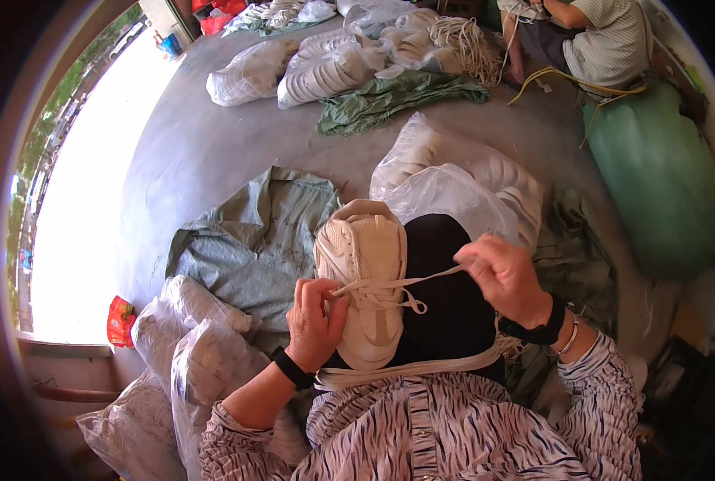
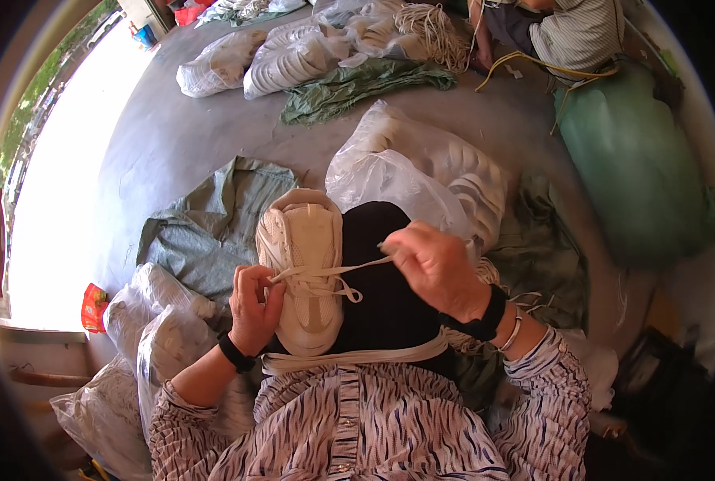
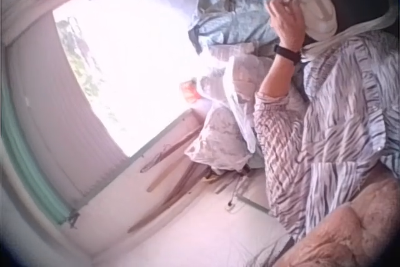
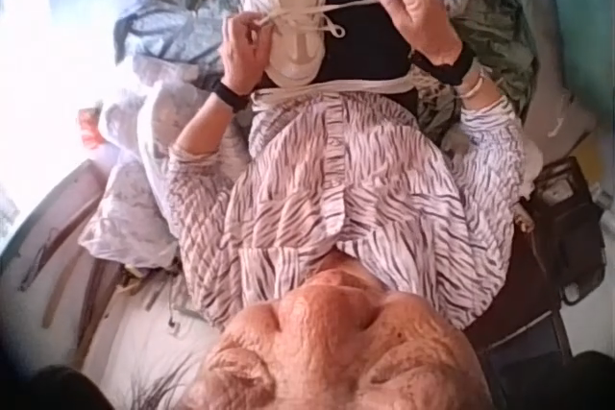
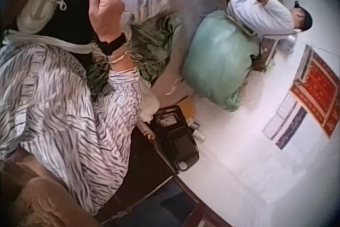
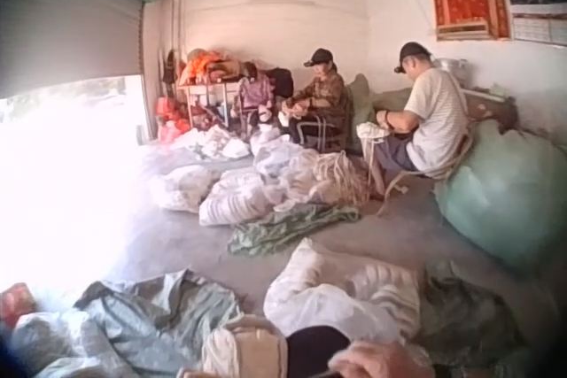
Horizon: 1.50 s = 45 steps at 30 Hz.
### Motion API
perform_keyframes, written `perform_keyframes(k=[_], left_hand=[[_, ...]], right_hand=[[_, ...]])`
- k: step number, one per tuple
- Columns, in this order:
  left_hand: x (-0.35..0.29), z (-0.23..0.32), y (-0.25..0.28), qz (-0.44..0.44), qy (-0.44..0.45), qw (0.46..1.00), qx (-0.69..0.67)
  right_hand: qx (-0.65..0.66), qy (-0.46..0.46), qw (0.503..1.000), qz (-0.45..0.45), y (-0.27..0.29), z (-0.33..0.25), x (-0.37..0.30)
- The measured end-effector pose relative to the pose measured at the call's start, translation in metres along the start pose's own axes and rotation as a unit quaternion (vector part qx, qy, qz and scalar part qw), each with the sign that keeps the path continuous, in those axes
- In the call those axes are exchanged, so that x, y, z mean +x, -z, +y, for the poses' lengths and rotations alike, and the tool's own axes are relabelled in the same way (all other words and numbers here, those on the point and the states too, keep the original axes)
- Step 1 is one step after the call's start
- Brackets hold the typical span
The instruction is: Threading laces and preparing tongue construction on a sneaker during a manual assembly step.
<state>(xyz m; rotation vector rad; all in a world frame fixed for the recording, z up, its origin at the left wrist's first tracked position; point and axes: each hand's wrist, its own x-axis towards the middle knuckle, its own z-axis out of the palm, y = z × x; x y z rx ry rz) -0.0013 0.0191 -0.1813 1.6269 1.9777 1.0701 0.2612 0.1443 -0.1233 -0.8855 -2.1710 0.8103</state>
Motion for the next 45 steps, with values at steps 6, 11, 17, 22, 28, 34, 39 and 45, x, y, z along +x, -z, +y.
perform_keyframes(k=[6, 11, 17, 22, 28, 34, 39, 45], left_hand=[[0.011, 0.006, 0.007, -0.011, -0.08, 0.996, 0.023], [0.02, 0.006, 0.01, 0.011, -0.046, 0.997, -0.06], [0.03, 0.005, 0.013, -0.026, 0.019, 0.981, -0.19], [0.041, 0.002, 0.022, -0.028, 0.033, 0.981, -0.191], [0.052, 0.008, 0.028, -0.01, 0.014, 0.985, -0.17], [0.047, -0.004, 0.025, -0.01, 0.032, 0.97, -0.242], [0.039, -0.013, 0.021, -0.026, 0.056, 0.962, -0.265], [0.03, 0.029, 0.022, -0.083, -0.164, 0.98, -0.072]], right_hand=[[-0.114, 0.11, 0.97, -0.184, -0.067, -0.03, 0.008], [-0.047, 0.137, 0.982, -0.118, -0.077, -0.021, 0.017], [0.479, -0.44, 0.66, -0.377, -0.049, 0.0, 0.036], [0.148, -0.101, 0.953, -0.243, -0.034, -0.022, 0.023], [-0.117, 0.047, 0.981, -0.15, -0.037, -0.025, 0.019], [0.078, -0.028, 0.995, -0.052, -0.038, -0.011, 0.022], [0.422, -0.373, 0.811, -0.156, -0.025, -0.022, 0.024], [0.536, -0.421, 0.681, -0.266, -0.022, -0.013, 0.032]])
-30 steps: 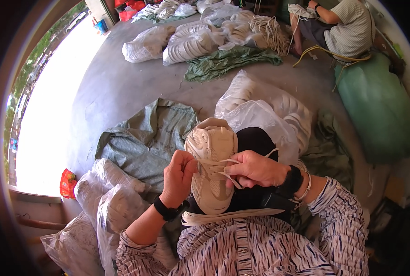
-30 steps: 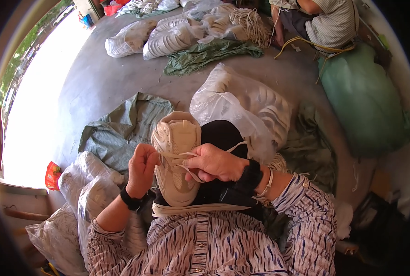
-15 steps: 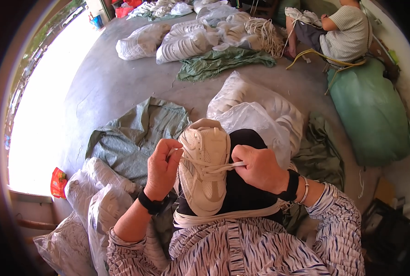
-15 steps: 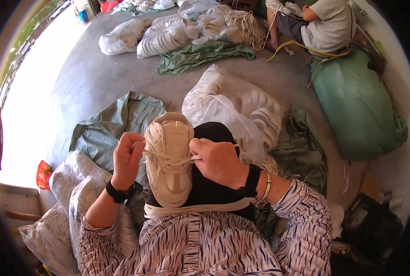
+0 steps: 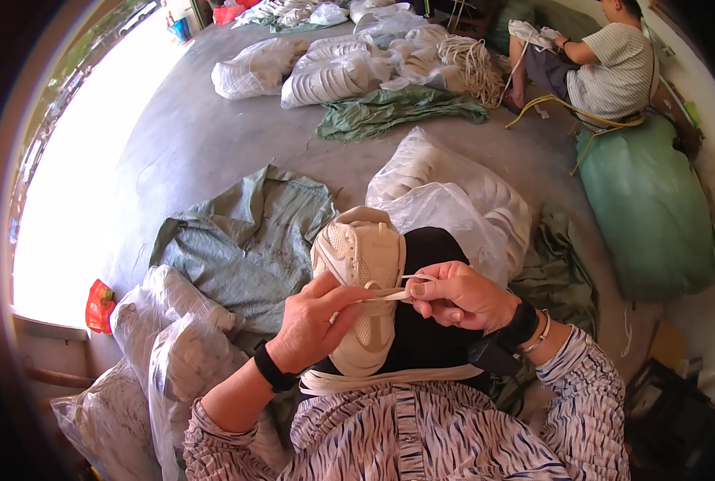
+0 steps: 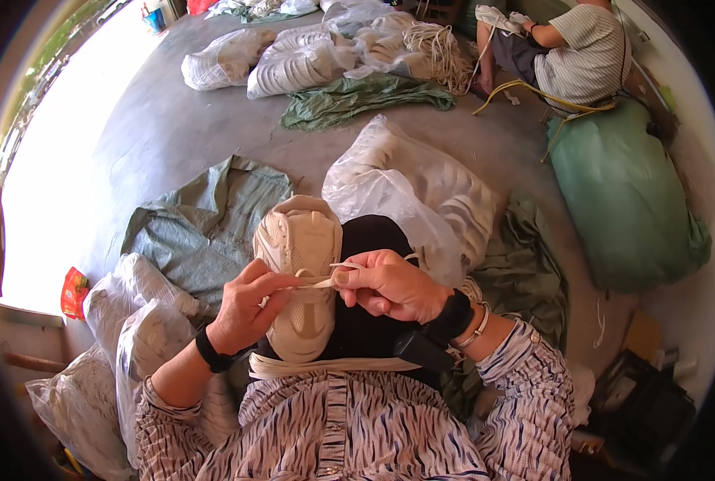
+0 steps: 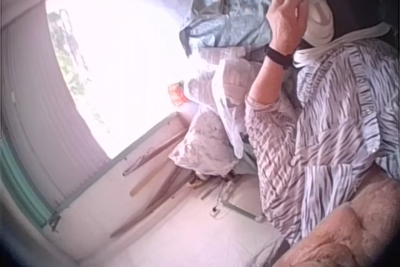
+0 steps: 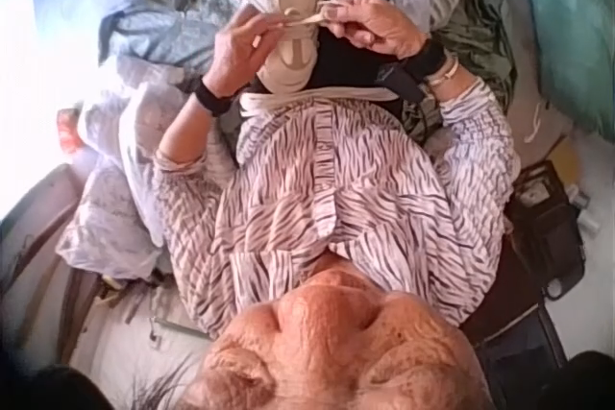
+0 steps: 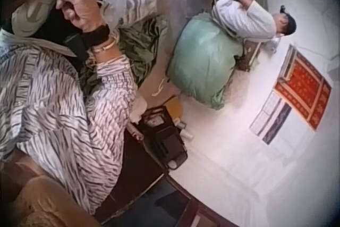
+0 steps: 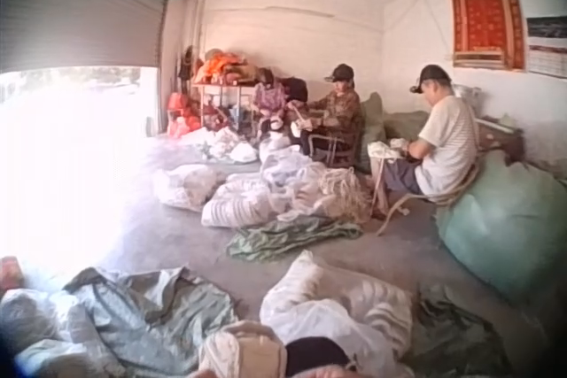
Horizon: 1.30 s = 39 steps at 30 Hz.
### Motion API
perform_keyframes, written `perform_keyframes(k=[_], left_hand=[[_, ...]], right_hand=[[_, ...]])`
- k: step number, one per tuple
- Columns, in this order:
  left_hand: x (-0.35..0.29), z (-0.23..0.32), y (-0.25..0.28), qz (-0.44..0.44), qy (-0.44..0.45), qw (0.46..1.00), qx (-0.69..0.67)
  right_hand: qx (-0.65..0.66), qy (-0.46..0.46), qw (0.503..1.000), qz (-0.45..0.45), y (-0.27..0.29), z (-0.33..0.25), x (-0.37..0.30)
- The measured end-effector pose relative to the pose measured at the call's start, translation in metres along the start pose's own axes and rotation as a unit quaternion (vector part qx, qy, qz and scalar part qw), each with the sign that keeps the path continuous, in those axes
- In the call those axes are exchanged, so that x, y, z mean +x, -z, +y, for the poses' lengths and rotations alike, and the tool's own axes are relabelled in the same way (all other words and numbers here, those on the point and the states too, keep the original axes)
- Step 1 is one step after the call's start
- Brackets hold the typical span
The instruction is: Threading laces and preparing tongue construction on a sneaker during a manual assembly step.
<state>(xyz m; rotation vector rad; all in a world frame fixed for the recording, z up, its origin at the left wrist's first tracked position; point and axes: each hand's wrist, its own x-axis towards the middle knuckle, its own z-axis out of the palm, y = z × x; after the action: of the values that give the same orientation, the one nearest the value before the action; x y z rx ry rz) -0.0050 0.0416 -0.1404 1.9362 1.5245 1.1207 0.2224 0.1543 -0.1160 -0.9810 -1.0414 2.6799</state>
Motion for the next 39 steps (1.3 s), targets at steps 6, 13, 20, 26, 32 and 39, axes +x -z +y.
perform_keyframes(k=[6, 13, 20, 26, 32, 39], left_hand=[[0.009, 0.012, -0.011, -0.038, -0.023, 0.998, 0.049], [0.013, 0.008, -0.005, -0.099, 0.124, 0.975, -0.157], [0.012, 0.006, 0.001, -0.1, 0.102, 0.979, -0.147], [0.015, -0.01, 0.029, -0.015, 0.243, 0.916, -0.318], [0.04, -0.024, 0.063, 0.065, 0.272, 0.935, -0.217], [0.036, -0.056, 0.112, 0.156, 0.15, 0.972, 0.088]], right_hand=[[-0.086, -0.004, 0.996, -0.017, -0.003, -0.009, -0.005], [-0.496, 0.24, 0.821, 0.15, -0.025, 0.018, -0.009], [-0.51, 0.371, 0.76, 0.155, -0.015, 0.022, -0.004], [-0.502, 0.173, 0.847, -0.015, 0.008, 0.003, -0.02], [-0.409, -0.018, 0.912, -0.028, 0.004, -0.013, 0.002], [-0.341, 0.094, 0.931, 0.086, -0.018, 0.007, 0.019]])
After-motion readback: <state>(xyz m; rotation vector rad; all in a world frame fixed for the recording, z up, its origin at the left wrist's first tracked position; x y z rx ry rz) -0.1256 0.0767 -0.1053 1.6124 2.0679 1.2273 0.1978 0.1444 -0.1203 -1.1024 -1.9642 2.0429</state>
